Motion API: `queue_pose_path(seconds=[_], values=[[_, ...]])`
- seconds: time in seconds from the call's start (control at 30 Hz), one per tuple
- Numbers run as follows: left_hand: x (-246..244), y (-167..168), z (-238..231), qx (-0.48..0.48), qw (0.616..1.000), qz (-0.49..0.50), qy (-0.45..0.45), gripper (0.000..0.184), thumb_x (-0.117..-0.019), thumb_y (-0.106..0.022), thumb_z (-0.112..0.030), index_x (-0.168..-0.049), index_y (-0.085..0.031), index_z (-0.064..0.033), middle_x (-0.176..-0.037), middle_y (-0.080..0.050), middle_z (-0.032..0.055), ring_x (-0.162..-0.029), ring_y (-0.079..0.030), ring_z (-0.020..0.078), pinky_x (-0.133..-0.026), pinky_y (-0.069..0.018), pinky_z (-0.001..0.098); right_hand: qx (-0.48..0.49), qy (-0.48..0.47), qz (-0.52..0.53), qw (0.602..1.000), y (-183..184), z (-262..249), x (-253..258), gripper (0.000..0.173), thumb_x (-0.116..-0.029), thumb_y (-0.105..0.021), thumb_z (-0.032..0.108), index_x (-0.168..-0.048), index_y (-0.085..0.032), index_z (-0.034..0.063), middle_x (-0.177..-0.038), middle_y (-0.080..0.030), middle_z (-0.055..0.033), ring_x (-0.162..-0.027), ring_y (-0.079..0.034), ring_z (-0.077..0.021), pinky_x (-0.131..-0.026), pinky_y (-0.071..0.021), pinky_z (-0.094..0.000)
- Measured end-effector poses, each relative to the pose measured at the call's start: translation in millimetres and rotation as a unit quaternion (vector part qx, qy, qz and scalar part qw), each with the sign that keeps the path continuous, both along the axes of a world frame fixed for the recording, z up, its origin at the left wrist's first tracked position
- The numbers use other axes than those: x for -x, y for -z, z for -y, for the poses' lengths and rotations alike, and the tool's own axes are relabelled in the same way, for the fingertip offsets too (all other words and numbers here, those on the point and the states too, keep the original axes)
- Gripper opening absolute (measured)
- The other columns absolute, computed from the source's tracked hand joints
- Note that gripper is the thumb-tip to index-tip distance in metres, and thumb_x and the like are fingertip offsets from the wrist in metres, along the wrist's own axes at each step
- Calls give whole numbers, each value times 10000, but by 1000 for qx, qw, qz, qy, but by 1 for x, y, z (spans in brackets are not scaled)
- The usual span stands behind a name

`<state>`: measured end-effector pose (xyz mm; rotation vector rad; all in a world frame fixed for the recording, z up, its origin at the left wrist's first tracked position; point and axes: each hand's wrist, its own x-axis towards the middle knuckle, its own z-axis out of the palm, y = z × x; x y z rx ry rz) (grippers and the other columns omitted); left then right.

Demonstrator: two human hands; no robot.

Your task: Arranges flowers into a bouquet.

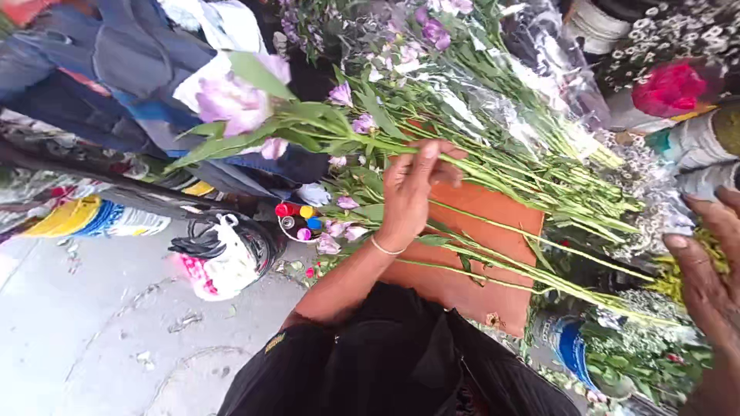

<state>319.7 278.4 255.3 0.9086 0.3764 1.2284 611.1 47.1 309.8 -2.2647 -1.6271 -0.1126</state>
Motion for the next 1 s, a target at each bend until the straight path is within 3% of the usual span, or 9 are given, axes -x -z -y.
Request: queue_pose_path(seconds=[0.13,0.23,0.3,0.37,0.47,0.57,0.63,0.8,1.0], values=[[-33,1,20,-47,995,-8,88,234,-1033,-473,36,-1155,-636,150,-953,-735,161,-749,-713,125,-729,-615,287,-79,-212,-41,973,16,-80,99,418,-1083,-508,184,-1483,-512,64,-1356,-578,-280,-1199,-605,-288,-1025,-468,-353],[-5,19,-8,-275,927,-185,173,399,-1004,-601,-51,-1359,-566,130,-1200,-702,232,-1091,-700,247,-988,-537,342,-115,-202,-46,971,28,-99,85,294,-1047,-526,28,-1296,-665,-43,-1124,-661,-301,-1047,-658,-247,-944,-514,-310],[15,34,-24,-313,903,-228,189,389,-1046,-545,-97,-1381,-560,101,-1254,-689,224,-1157,-690,273,-1030,-525,366,-42,-211,-173,961,37,-100,69,378,-1097,-450,184,-1351,-618,-39,-1144,-688,-178,-1005,-641,-101,-919,-505,-234],[19,45,-24,-301,922,-177,169,381,-1048,-521,-61,-1385,-549,115,-1280,-672,235,-1168,-684,275,-1019,-539,358,21,-193,-355,915,61,-103,80,400,-1087,-479,348,-1389,-599,114,-1073,-721,73,-911,-653,20,-845,-539,-174],[19,50,-17,-344,905,-205,143,312,-1032,-571,-89,-1284,-650,78,-1196,-711,199,-1126,-691,274,-1008,-533,381,-32,-111,-460,880,76,-115,105,263,-1048,-564,260,-1275,-678,194,-899,-691,165,-735,-609,31,-687,-524,-152],[51,64,-28,-409,752,-507,103,366,-1023,-599,-321,-1270,-674,-62,-1322,-661,133,-1315,-574,323,-1133,-367,590,-43,-69,-354,932,57,-120,76,310,-1051,-523,200,-1327,-612,90,-1020,-646,164,-700,-548,76,-625,-471,-119],[80,77,-45,-374,658,-640,130,556,-1000,-620,-408,-1387,-591,-10,-1470,-546,223,-1460,-376,462,-1153,-148,767,-27,-70,-288,955,44,-114,48,329,-1048,-523,229,-1332,-615,91,-1126,-611,142,-763,-535,92,-662,-460,-114],[137,104,-31,-425,611,-668,2,628,-976,-599,-491,-1366,-590,0,-1418,-603,184,-1349,-553,355,-1028,-401,677,-11,-129,-277,952,24,-107,24,322,-1081,-498,299,-1370,-615,217,-1054,-676,202,-841,-618,71,-735,-516,-135],[144,122,-4,-423,622,-654,-79,620,-1024,-474,-532,-1405,-566,-51,-1483,-572,114,-1401,-510,279,-1050,-385,614,-4,-179,-334,925,62,-135,72,251,-1051,-574,267,-1251,-724,286,-1076,-703,179,-818,-633,50,-716,-523,-124]])
